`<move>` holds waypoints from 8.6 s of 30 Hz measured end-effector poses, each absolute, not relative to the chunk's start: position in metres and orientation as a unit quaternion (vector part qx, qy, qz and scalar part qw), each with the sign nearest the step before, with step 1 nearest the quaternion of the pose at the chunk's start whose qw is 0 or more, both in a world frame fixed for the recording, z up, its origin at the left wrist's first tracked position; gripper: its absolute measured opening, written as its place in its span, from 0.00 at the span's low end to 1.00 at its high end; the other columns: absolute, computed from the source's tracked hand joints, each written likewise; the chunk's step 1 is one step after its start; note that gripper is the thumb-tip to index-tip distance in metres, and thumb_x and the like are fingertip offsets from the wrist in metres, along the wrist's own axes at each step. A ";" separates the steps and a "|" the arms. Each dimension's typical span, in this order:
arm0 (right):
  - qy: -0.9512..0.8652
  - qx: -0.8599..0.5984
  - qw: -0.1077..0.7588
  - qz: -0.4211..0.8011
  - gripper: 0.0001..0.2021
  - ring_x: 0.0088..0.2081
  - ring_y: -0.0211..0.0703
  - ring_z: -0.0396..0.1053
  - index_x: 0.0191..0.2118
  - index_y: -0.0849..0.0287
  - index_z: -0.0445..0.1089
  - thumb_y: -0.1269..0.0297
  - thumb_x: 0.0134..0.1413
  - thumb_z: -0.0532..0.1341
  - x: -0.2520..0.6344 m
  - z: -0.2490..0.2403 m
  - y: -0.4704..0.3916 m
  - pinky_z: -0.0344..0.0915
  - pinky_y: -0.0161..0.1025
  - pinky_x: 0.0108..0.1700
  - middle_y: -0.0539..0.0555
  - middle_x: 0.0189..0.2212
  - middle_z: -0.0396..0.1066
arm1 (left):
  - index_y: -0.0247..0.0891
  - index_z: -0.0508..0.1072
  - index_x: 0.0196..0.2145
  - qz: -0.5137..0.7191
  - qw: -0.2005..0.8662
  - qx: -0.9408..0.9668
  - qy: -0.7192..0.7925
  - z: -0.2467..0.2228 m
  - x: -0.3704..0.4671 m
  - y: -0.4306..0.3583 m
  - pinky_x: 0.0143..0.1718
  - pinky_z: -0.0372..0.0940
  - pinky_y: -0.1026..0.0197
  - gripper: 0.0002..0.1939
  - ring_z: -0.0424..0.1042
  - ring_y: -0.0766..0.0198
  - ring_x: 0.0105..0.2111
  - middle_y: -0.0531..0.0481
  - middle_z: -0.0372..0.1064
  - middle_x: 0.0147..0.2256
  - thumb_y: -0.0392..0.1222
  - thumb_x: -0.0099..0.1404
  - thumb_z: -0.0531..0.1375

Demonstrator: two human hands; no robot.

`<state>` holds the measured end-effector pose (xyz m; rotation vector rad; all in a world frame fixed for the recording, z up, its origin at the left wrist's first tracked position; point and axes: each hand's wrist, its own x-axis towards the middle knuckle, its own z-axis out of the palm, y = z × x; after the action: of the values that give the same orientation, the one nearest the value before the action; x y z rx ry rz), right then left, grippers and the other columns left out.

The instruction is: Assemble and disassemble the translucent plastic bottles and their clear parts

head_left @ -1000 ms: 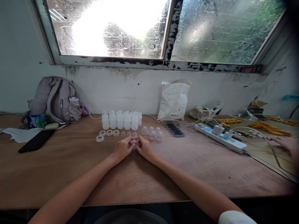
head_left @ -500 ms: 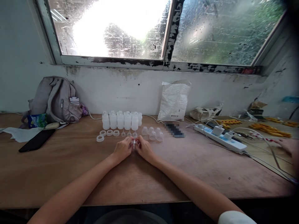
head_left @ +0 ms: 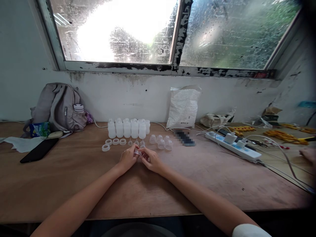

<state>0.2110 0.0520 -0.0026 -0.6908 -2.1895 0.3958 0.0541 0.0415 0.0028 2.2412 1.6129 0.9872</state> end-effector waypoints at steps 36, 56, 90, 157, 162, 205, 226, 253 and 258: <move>-0.828 -0.328 0.425 0.162 0.12 0.30 0.36 0.64 0.38 0.59 0.61 0.78 0.46 0.52 0.210 -0.014 0.066 0.64 0.35 0.35 0.54 0.34 0.64 | 0.34 0.65 0.33 0.462 0.434 0.657 0.408 -0.008 0.049 0.064 0.44 0.61 0.56 0.14 0.68 0.62 0.38 0.48 0.67 0.35 0.36 0.46 0.62; -0.745 -0.540 0.393 -0.010 0.13 0.36 0.43 0.63 0.41 0.60 0.63 0.73 0.48 0.49 0.222 0.054 0.141 0.59 0.38 0.38 0.56 0.35 0.62 | 0.33 0.69 0.33 0.474 0.403 0.639 0.452 -0.010 0.050 0.064 0.42 0.62 0.56 0.15 0.69 0.61 0.36 0.46 0.70 0.35 0.40 0.47 0.62; -0.708 -0.376 0.565 0.198 0.17 0.38 0.42 0.65 0.43 0.56 0.54 0.60 0.47 0.58 0.250 0.029 0.071 0.62 0.39 0.38 0.55 0.36 0.66 | 0.36 0.66 0.34 0.539 0.372 0.616 0.437 -0.009 0.052 0.063 0.38 0.63 0.60 0.14 0.68 0.63 0.35 0.48 0.67 0.35 0.44 0.51 0.60; -0.828 -0.311 0.352 0.306 0.23 0.37 0.43 0.64 0.47 0.62 0.60 0.57 0.45 0.60 0.225 0.004 0.040 0.59 0.38 0.39 0.55 0.39 0.67 | 0.39 0.58 0.42 0.611 0.401 0.630 0.261 0.016 0.073 0.023 0.39 0.62 0.60 0.15 0.67 0.63 0.38 0.45 0.61 0.44 0.44 0.59 0.55; -0.829 -0.305 0.357 0.303 0.23 0.39 0.44 0.63 0.47 0.62 0.59 0.58 0.44 0.60 0.225 0.004 0.041 0.59 0.39 0.40 0.55 0.40 0.67 | 0.39 0.57 0.44 0.626 0.403 0.610 0.271 0.016 0.072 0.024 0.40 0.62 0.58 0.13 0.68 0.63 0.37 0.44 0.62 0.44 0.45 0.62 0.50; -0.840 -0.300 0.338 0.300 0.21 0.39 0.45 0.65 0.48 0.61 0.60 0.58 0.47 0.58 0.226 0.004 0.042 0.60 0.39 0.40 0.55 0.41 0.68 | 0.41 0.56 0.47 0.608 0.339 0.650 0.305 0.015 0.073 0.022 0.42 0.63 0.59 0.23 0.67 0.63 0.41 0.44 0.60 0.47 0.41 0.55 0.59; -0.821 -0.320 0.432 0.190 0.19 0.38 0.44 0.62 0.45 0.59 0.56 0.59 0.47 0.58 0.228 0.010 0.033 0.61 0.41 0.41 0.56 0.39 0.63 | 0.38 0.58 0.46 0.658 0.360 0.585 0.307 0.023 0.082 0.009 0.45 0.58 0.57 0.22 0.65 0.58 0.43 0.43 0.64 0.45 0.43 0.55 0.59; -0.710 -0.372 0.506 0.316 0.16 0.30 0.41 0.64 0.36 0.61 0.64 0.72 0.34 0.58 0.228 0.016 0.038 0.63 0.36 0.32 0.50 0.28 0.67 | 0.37 0.68 0.25 0.661 0.293 0.560 0.405 0.059 0.140 0.031 0.24 0.58 0.69 0.04 0.63 0.71 0.22 0.55 0.63 0.22 0.39 0.50 0.58; -0.662 -0.360 0.483 0.445 0.15 0.27 0.40 0.64 0.30 0.59 0.64 0.75 0.28 0.61 0.230 0.018 0.034 0.63 0.34 0.28 0.49 0.25 0.66 | 0.36 0.68 0.23 0.554 0.354 0.662 0.360 0.069 0.140 0.028 0.23 0.57 0.69 0.02 0.62 0.70 0.22 0.55 0.63 0.21 0.34 0.47 0.59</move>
<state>0.2297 0.0345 0.0182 -0.8772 -1.6138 1.0849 0.1404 0.0280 0.0686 1.7121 0.9295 1.4313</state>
